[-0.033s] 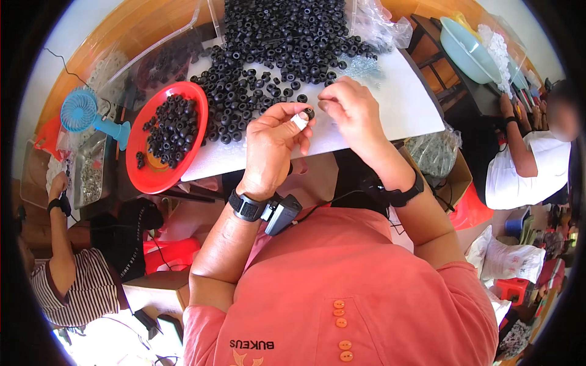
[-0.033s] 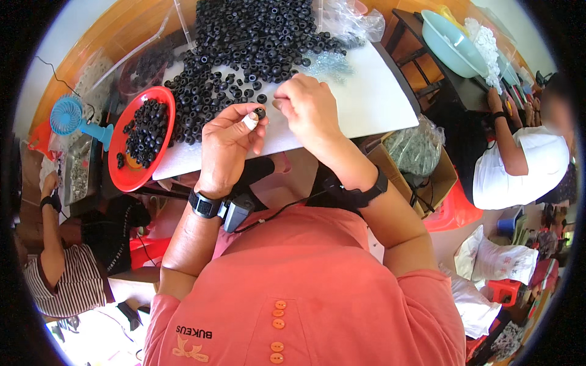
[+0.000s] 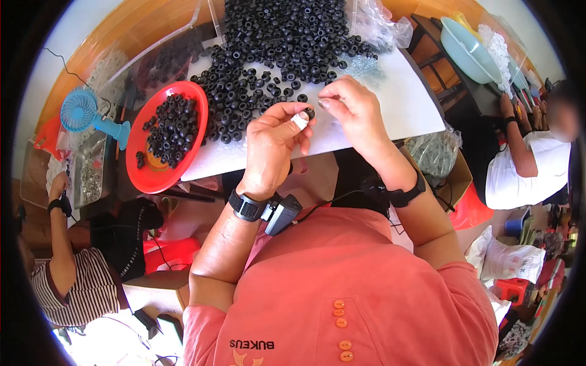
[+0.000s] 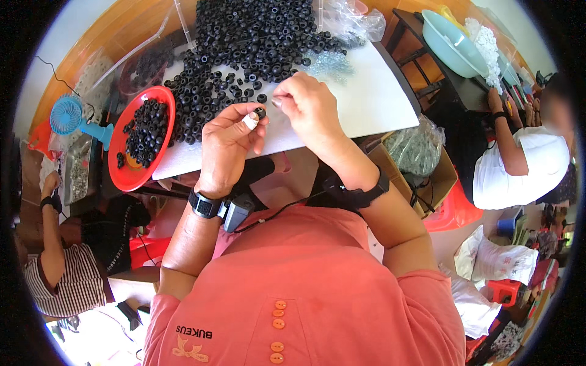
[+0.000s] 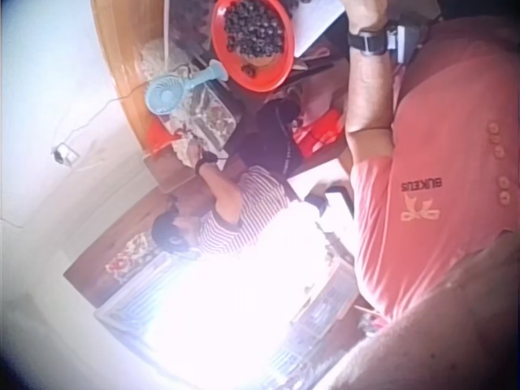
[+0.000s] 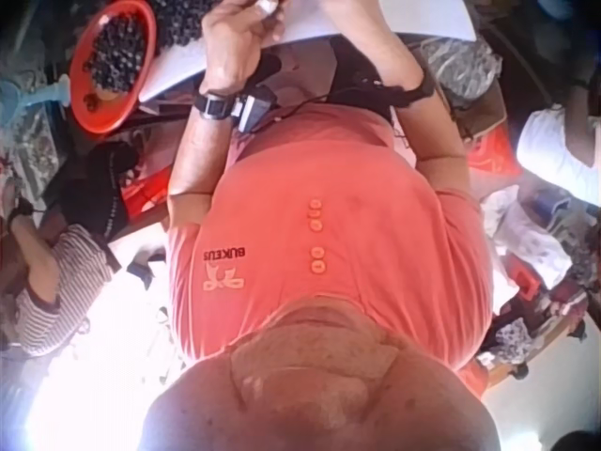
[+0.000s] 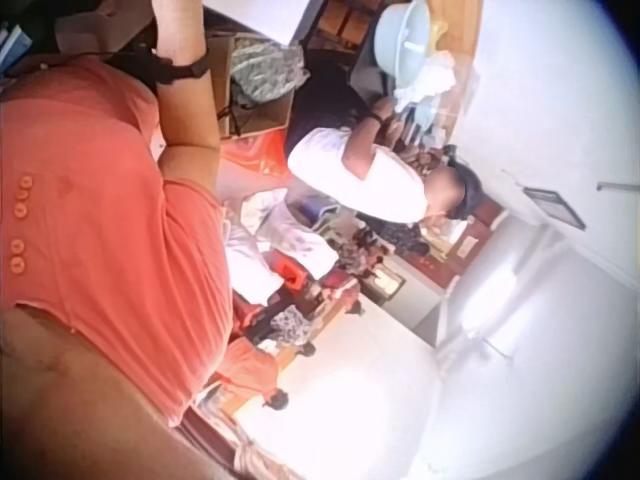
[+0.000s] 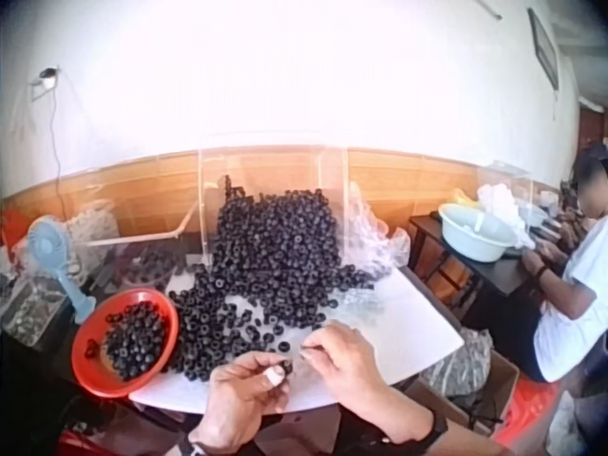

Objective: Manually assembling small black plastic components by joining two parts together.

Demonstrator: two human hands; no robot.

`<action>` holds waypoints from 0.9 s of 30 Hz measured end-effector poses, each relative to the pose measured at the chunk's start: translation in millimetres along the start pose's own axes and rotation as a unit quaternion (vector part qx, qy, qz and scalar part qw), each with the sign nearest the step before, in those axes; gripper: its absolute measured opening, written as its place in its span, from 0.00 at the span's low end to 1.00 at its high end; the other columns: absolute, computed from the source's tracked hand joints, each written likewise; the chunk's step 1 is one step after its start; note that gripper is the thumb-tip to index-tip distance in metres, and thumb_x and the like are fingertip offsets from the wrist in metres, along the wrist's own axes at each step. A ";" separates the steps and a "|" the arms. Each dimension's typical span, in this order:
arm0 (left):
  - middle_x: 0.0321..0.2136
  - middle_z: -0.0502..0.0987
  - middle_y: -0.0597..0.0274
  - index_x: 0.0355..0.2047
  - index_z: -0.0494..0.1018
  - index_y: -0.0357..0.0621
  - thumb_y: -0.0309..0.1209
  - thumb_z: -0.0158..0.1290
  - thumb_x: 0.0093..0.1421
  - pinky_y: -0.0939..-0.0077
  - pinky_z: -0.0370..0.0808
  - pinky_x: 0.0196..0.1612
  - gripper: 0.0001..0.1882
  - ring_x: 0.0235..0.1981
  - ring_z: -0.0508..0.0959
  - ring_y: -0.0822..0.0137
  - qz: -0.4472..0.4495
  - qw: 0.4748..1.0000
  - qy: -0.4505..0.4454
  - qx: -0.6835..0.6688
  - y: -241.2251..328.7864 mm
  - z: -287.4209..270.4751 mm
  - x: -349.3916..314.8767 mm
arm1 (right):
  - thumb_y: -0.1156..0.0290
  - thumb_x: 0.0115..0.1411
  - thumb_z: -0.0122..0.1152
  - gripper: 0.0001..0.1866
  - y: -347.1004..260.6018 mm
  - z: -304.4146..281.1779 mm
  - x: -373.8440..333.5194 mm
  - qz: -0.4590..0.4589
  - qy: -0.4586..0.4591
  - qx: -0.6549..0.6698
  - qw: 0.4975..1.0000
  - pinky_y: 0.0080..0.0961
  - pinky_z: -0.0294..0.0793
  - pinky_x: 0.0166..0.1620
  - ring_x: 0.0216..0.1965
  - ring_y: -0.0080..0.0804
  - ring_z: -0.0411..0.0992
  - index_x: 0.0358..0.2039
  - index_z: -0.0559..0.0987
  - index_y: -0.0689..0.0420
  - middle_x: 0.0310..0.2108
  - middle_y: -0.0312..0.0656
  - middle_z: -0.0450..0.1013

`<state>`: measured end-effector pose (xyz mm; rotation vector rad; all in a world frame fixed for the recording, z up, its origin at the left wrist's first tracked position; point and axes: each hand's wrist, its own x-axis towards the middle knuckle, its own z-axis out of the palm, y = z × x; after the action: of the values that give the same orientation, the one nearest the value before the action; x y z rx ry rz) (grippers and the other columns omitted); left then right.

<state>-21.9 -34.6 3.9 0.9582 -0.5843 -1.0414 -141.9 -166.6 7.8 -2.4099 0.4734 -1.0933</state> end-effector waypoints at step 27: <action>0.28 0.78 0.59 0.42 0.73 0.34 0.27 0.55 0.63 0.81 0.65 0.14 0.10 0.17 0.72 0.73 0.010 0.999 0.034 0.028 -4.3 7.7 -0.8 | 0.77 0.62 0.60 0.03 -8.8 8.6 -7.2 0.135 -0.019 0.363 0.922 0.19 0.73 0.37 0.31 0.19 0.72 0.35 0.77 0.64 0.29 0.36 0.76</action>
<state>-30.2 -37.6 3.8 1.0304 -0.5671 -0.9749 -138.8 -153.5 3.0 -1.6538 0.2991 -0.8893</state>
